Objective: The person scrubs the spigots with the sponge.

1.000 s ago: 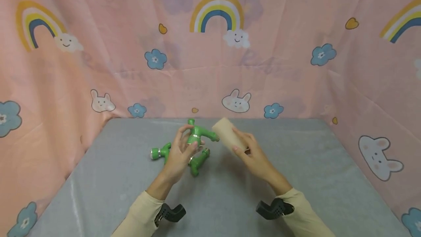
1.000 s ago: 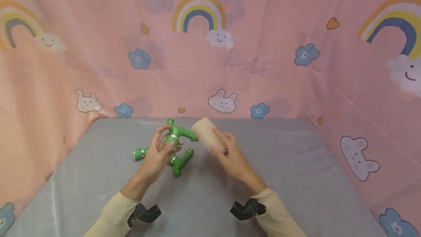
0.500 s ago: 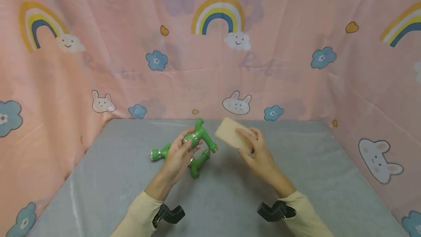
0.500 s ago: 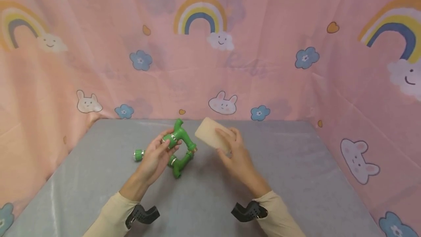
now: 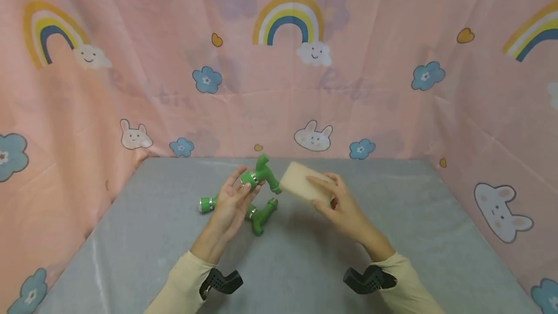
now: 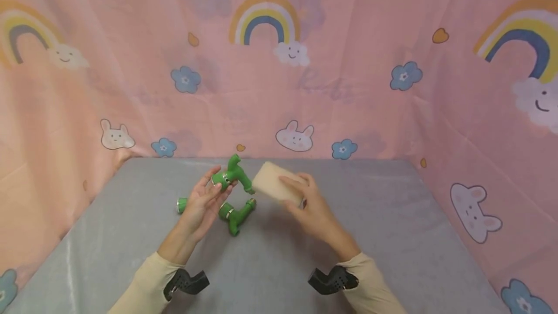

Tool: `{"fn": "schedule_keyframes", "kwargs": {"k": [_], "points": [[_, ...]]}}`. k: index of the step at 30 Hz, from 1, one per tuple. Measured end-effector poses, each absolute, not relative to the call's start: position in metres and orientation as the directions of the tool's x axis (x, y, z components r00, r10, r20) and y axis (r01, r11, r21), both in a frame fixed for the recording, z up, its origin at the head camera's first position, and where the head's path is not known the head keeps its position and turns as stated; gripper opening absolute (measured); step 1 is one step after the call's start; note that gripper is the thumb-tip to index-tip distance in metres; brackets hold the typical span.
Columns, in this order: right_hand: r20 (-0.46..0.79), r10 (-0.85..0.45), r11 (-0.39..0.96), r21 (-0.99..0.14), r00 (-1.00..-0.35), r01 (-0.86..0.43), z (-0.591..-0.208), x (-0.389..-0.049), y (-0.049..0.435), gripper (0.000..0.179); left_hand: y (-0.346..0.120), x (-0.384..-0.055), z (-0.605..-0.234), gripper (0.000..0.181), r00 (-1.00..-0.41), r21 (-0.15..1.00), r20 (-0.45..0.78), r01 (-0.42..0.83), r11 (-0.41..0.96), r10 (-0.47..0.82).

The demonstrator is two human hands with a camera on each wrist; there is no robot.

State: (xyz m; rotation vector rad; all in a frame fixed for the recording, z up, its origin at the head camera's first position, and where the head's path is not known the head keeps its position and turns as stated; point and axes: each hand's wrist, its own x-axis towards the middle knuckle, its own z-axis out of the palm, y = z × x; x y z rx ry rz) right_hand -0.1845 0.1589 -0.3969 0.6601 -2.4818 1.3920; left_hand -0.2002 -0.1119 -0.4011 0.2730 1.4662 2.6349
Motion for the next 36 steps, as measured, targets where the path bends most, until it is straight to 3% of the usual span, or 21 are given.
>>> {"fn": "schedule_keyframes", "kwargs": {"k": [5, 9, 19, 25, 30, 36], "points": [[0.428, -0.339, 0.279, -0.805, -0.838, -0.524, -0.392, -0.181, 0.151, 0.055, -0.109, -0.198, -0.402, 0.047, -0.931, 0.904, 0.136, -0.023, -0.426, 0.338], [0.423, -0.365, 0.246, -0.815, -0.829, -0.524, -0.389, -0.178, 0.147, 0.056, -0.107, -0.196, -0.402, 0.049, -0.878, 0.944, 0.146, -0.013, -0.329, 0.455], [0.388, -0.285, 0.425, -0.769, -0.877, -0.478, -0.384, -0.184, 0.166, 0.047, -0.112, -0.201, -0.406, 0.04, -0.957, 0.957, 0.089, 0.006, -0.29, 0.277], [0.571, -0.285, 0.428, -0.643, -0.77, -0.635, -0.386, -0.182, 0.151, 0.056, -0.107, -0.2, -0.405, 0.041, -0.952, 0.979, 0.094, 0.036, -0.198, 0.293], [0.715, -0.148, 0.495, -0.545, -0.683, -0.677, -0.388, -0.184, 0.15, 0.059, -0.104, -0.198, -0.402, 0.039, -0.952, 0.981, 0.126, 0.078, -0.177, 0.279], [0.787, -0.148, 0.464, -0.479, -0.599, -0.745, -0.387, -0.182, 0.153, 0.054, -0.102, -0.199, -0.405, 0.039, -0.963, 0.986, 0.138, 0.112, -0.123, 0.231]]}}
